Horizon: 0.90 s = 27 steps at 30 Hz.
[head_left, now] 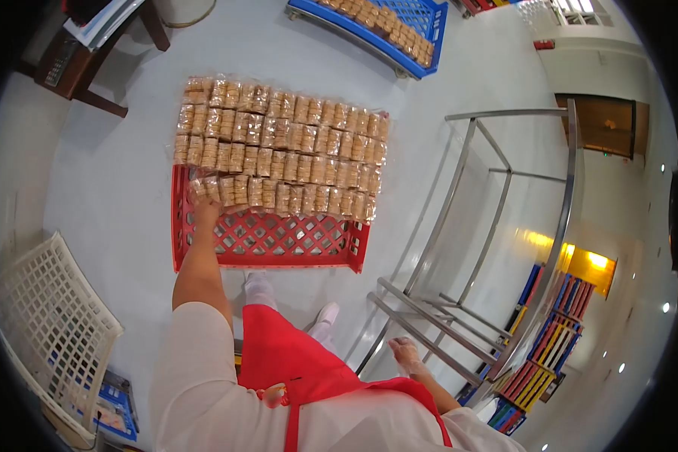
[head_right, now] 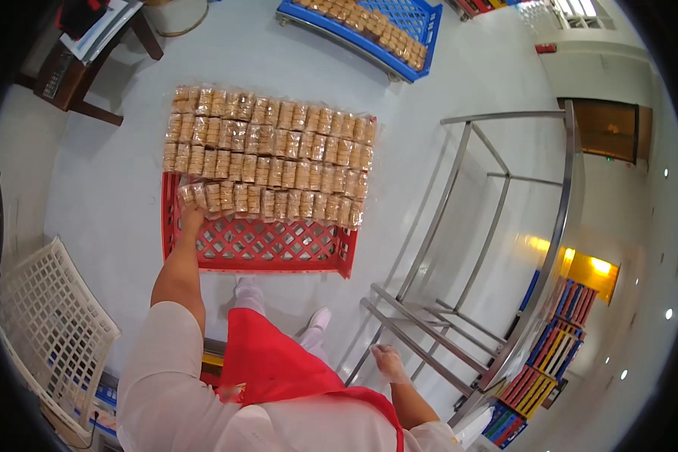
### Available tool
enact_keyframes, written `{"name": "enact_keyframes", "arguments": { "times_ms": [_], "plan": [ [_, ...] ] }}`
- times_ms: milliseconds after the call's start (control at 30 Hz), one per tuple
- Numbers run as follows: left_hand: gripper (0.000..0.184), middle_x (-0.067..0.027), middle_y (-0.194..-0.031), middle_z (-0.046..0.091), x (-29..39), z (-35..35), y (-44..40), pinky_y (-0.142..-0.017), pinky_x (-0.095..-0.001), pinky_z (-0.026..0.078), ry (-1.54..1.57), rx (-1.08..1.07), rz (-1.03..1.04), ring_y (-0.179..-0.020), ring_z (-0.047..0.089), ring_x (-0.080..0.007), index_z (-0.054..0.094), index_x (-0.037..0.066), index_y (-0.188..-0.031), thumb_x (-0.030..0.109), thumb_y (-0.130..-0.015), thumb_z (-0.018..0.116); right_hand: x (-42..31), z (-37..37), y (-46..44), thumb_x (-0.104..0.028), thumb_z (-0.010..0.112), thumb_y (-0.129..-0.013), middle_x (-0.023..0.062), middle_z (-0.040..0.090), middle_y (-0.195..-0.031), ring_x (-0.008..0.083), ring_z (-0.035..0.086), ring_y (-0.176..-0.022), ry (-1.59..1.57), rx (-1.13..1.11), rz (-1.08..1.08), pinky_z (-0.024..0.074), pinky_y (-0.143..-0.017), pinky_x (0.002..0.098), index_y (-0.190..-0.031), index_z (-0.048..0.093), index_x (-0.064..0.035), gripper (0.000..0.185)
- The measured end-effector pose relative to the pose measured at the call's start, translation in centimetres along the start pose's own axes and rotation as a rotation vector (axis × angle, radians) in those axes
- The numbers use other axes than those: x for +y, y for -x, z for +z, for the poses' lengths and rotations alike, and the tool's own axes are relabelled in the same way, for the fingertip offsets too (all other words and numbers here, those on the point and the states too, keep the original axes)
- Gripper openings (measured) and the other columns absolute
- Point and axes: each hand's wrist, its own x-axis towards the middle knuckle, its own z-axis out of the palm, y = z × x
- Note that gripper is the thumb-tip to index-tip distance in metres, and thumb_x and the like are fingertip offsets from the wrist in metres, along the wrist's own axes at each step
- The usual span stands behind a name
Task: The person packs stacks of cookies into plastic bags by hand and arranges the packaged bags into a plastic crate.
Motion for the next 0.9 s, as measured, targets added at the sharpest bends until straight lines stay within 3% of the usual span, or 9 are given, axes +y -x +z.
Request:
{"name": "enact_keyframes", "arguments": {
  "times_ms": [167,267,400,533,600,633,733,833,900],
  "plan": [
    [0.034,-0.0267,-0.155,0.026,6.9,-3.8,2.7,-0.117,-0.0601,0.017,-0.404,-0.032,-0.135,-0.147,0.017,-0.0379,0.071,0.009,-0.105,0.031,-0.08,0.065,-1.1,2.8,-1.4,-0.035,0.059,-0.092,0.0203,0.069,-0.107,0.0317,0.064,-0.109,-0.171,-0.095,0.027,0.0482,-0.094,0.0382,-0.111,0.07,-0.0011,0.04],
    [0.038,-0.0183,-0.157,0.027,6.0,-3.9,2.2,-0.109,-0.0714,0.021,-0.506,0.156,-0.002,-0.147,0.015,-0.0429,0.073,0.014,-0.106,0.036,-0.074,0.069,-2.1,2.2,-0.8,-0.034,0.06,-0.092,0.0172,0.07,-0.106,0.0272,0.065,-0.098,-0.248,-0.099,0.031,0.0511,-0.085,0.0369,-0.113,0.069,-0.0024,0.039],
    [0.051,-0.0174,-0.154,0.033,7.9,-6.1,4.6,-0.112,-0.0648,0.022,-0.771,0.155,0.241,-0.144,0.024,-0.0398,0.067,0.009,-0.119,0.042,-0.081,0.061,1.4,1.7,1.6,-0.034,0.061,-0.093,0.0114,0.07,-0.101,0.0196,0.065,-0.081,-0.344,-0.029,0.045,0.0535,-0.072,0.0342,-0.117,0.068,-0.0036,0.04],
    [0.04,-0.0231,-0.108,0.067,15.2,-8.3,13.2,-0.084,-0.0507,0.051,-0.37,0.276,0.781,-0.098,0.064,-0.0428,0.067,0.004,-0.113,0.033,-0.09,0.054,6.3,0.6,7.0,-0.038,0.059,-0.092,0.0086,0.069,-0.096,0.0165,0.059,-0.072,-0.484,0.037,-0.019,0.05,-0.066,0.0336,-0.117,0.067,-0.0038,0.043],
    [0.027,-0.0207,-0.109,0.068,9.7,-6.1,10.3,-0.083,-0.0489,0.052,-0.53,-0.207,0.437,-0.099,0.064,-0.0427,0.07,0.009,-0.107,0.023,-0.086,0.059,10.6,2.1,9.9,-0.038,0.06,-0.092,0.0077,0.067,-0.092,0.0157,0.057,-0.07,-0.489,0.13,-0.122,0.0485,-0.063,0.033,-0.115,0.067,-0.0042,0.041],
    [0.028,-0.0186,-0.106,0.069,10.5,-5.4,10.8,-0.082,-0.0463,0.053,-0.438,-0.301,0.751,-0.098,0.066,-0.0378,0.071,0.012,-0.106,0.019,-0.079,0.066,12.3,3.2,12.0,-0.039,0.06,-0.092,0.0075,0.067,-0.09,0.0159,0.057,-0.07,-0.658,0.146,0.019,0.0484,-0.063,0.033,-0.114,0.068,-0.0041,0.041],
    [0.017,-0.0098,-0.093,0.068,14.2,-5.5,17.9,-0.063,-0.0415,0.053,-1.695,-0.603,1.182,-0.084,0.066,-0.0218,0.072,0.009,-0.09,0.02,-0.086,0.06,16.4,7.7,18.7,-0.036,0.06,-0.091,0.0088,0.067,-0.084,0.0194,0.06,-0.07,-1.14,0.179,0.369,0.049,-0.062,0.0355,-0.108,0.068,-0.0036,0.037],
    [0.032,-0.0156,-0.088,0.07,17.1,-1.7,23.1,-0.075,-0.0437,0.056,-1.425,-0.732,1.353,-0.081,0.069,-0.0326,0.074,0.015,-0.094,0.017,-0.063,0.075,20.8,18.3,23.5,-0.028,0.059,-0.089,0.0122,0.068,-0.082,0.0255,0.065,-0.072,-1.458,0.231,0.561,0.0505,-0.063,0.0399,-0.1,0.068,-0.0025,0.029],
    [0.032,-0.0192,-0.089,0.07,20.5,4.0,26.5,-0.075,-0.045,0.055,-1.062,-0.762,1.136,-0.082,0.068,-0.0359,0.073,0.011,-0.097,0.018,-0.065,0.071,23.2,26.1,26.1,-0.027,0.059,-0.089,0.0123,0.068,-0.08,0.0251,0.065,-0.071,-1.34,0.245,0.632,0.0505,-0.062,0.0395,-0.097,0.068,-0.0021,0.028]
  ]
}}
